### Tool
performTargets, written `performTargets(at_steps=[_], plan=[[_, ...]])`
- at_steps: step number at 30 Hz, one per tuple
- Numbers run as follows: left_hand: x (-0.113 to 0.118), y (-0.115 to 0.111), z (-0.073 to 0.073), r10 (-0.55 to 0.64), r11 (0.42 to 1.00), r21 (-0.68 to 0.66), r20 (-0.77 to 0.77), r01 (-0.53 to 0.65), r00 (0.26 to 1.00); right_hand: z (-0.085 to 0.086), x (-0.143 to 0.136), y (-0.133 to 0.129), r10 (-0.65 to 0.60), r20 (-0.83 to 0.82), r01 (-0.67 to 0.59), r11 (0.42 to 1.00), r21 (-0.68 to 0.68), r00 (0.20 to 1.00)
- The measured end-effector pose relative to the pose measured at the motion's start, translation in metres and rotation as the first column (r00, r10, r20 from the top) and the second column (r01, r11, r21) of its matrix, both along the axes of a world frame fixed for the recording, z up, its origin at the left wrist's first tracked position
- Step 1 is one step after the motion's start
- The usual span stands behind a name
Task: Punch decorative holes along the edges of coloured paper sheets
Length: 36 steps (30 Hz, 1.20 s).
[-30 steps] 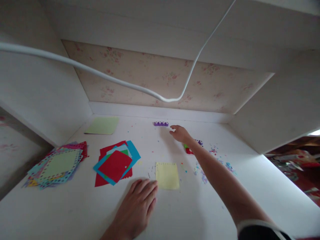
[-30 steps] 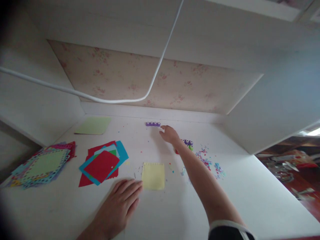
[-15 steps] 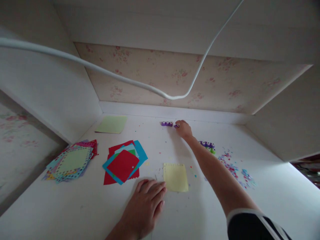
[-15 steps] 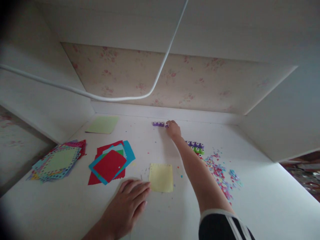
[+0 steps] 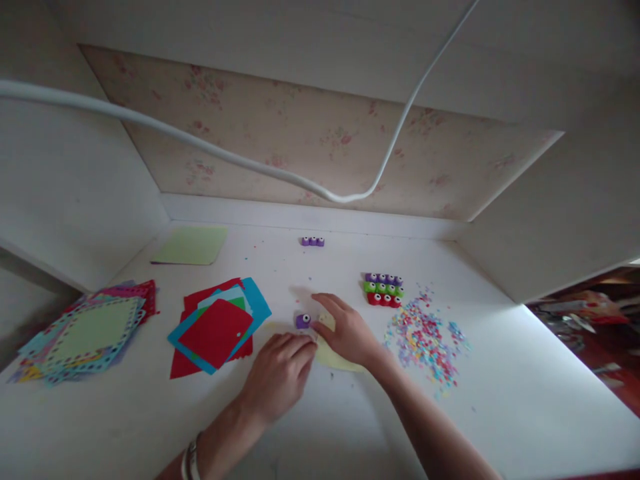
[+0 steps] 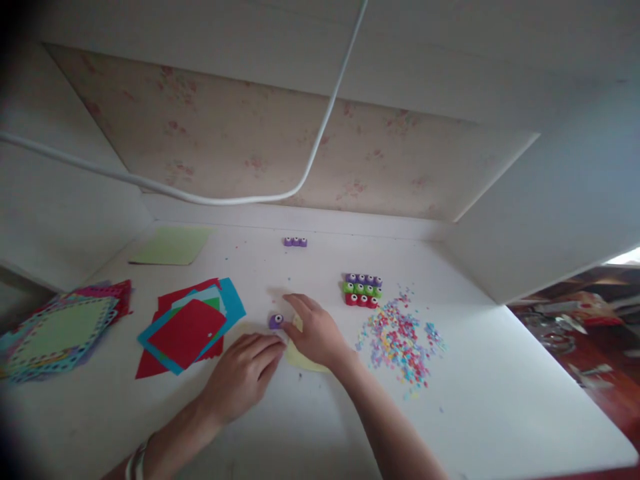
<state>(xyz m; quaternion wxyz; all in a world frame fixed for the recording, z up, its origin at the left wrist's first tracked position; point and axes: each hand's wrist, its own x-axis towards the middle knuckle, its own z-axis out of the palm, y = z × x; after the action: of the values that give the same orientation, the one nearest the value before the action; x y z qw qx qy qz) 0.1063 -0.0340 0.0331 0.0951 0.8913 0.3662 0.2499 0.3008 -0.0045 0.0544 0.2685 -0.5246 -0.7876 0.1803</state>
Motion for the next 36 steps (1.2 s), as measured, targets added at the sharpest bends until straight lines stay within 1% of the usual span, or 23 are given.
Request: performTargets(at_steps=[2, 3, 4, 6, 8, 10, 12, 14, 15, 16, 17, 19, 20, 21, 22, 23, 26, 30, 36], plan=[[-0.002, 0.009, 0.001, 0.13, 0.991, 0.002, 0.017, -0.13, 0.991, 0.003, 0.014, -0.009, -0.161, 0.085, 0.157, 0.987, 0.045, 0.983], [-0.003, 0.013, 0.001, 0.195, 0.981, -0.01, 0.016, -0.195, 0.981, 0.002, 0.021, -0.015, -0.224, 0.143, 0.218, 0.975, 0.051, 0.964], [-0.002, 0.017, 0.0, 0.245, 0.969, -0.027, 0.008, -0.245, 0.969, -0.001, 0.028, -0.021, -0.261, 0.2, 0.258, 0.965, 0.042, 0.944], [0.0, 0.024, -0.004, 0.286, 0.956, -0.063, -0.015, -0.286, 0.958, -0.011, 0.04, -0.033, -0.277, 0.274, 0.288, 0.958, -0.001, 0.921], [0.003, 0.028, -0.008, 0.268, 0.959, -0.091, -0.03, -0.27, 0.963, -0.022, 0.047, -0.042, -0.268, 0.268, 0.286, 0.958, -0.032, 0.925], [0.006, 0.031, -0.012, 0.236, 0.965, -0.114, -0.024, -0.237, 0.971, -0.031, 0.052, -0.045, -0.261, 0.2, 0.273, 0.962, -0.034, 0.944], [0.007, 0.033, -0.015, 0.215, 0.967, -0.143, 0.013, -0.211, 0.977, -0.036, 0.054, -0.045, -0.247, 0.089, 0.25, 0.968, -0.031, 0.965], [0.004, 0.033, -0.016, 0.209, 0.966, -0.173, 0.083, -0.192, 0.974, -0.036, 0.054, -0.044, -0.245, -0.073, 0.241, 0.968, -0.07, 0.967], [0.002, 0.032, -0.017, 0.209, 0.964, -0.193, 0.129, -0.182, 0.969, -0.034, 0.053, -0.043, -0.266, -0.175, 0.246, 0.961, -0.126, 0.948], [0.0, 0.032, -0.017, 0.21, 0.961, -0.217, 0.178, -0.169, 0.961, -0.031, 0.051, -0.042, -0.301, -0.286, 0.246, 0.946, -0.211, 0.91], [-0.002, 0.032, -0.017, 0.211, 0.957, -0.247, 0.227, -0.153, 0.951, -0.027, 0.048, -0.04, -0.347, -0.397, 0.232, 0.922, -0.309, 0.85], [-0.007, 0.032, -0.017, 0.221, 0.94, -0.321, 0.303, -0.119, 0.927, -0.019, 0.042, -0.036, -0.433, -0.581, 0.151, 0.87, -0.469, 0.689], [-0.009, 0.032, -0.017, 0.233, 0.928, -0.357, 0.325, -0.109, 0.917, -0.015, 0.039, -0.034, -0.461, -0.639, 0.105, 0.851, -0.514, 0.616], [-0.01, 0.033, -0.017, 0.248, 0.915, -0.389, 0.338, -0.105, 0.908, -0.013, 0.035, -0.031, -0.477, -0.673, 0.069, 0.841, -0.537, 0.565], [-0.012, 0.034, -0.018, 0.262, 0.904, -0.414, 0.343, -0.105, 0.902, -0.011, 0.032, -0.028, -0.484, -0.688, 0.046, 0.833, -0.551, 0.541], [-0.012, 0.035, -0.018, 0.272, 0.896, -0.431, 0.344, -0.106, 0.899, -0.011, 0.029, -0.026, -0.49, -0.689, 0.033, 0.827, -0.562, 0.534], [-0.014, 0.037, -0.02, 0.268, 0.889, -0.448, 0.343, -0.094, 0.9, -0.015, 0.024, -0.021, -0.497, -0.678, 0.004, 0.808, -0.589, 0.542], [-0.013, 0.037, -0.019, 0.24, 0.897, -0.437, 0.355, -0.066, 0.904, -0.022, 0.025, -0.021, -0.508, -0.666, -0.001, 0.795, -0.607, 0.546], [-0.011, 0.035, -0.016, 0.223, 0.915, -0.395, 0.337, -0.077, 0.915, -0.025, 0.029, -0.023, -0.511, -0.647, -0.009, 0.781, -0.625, 0.566]])
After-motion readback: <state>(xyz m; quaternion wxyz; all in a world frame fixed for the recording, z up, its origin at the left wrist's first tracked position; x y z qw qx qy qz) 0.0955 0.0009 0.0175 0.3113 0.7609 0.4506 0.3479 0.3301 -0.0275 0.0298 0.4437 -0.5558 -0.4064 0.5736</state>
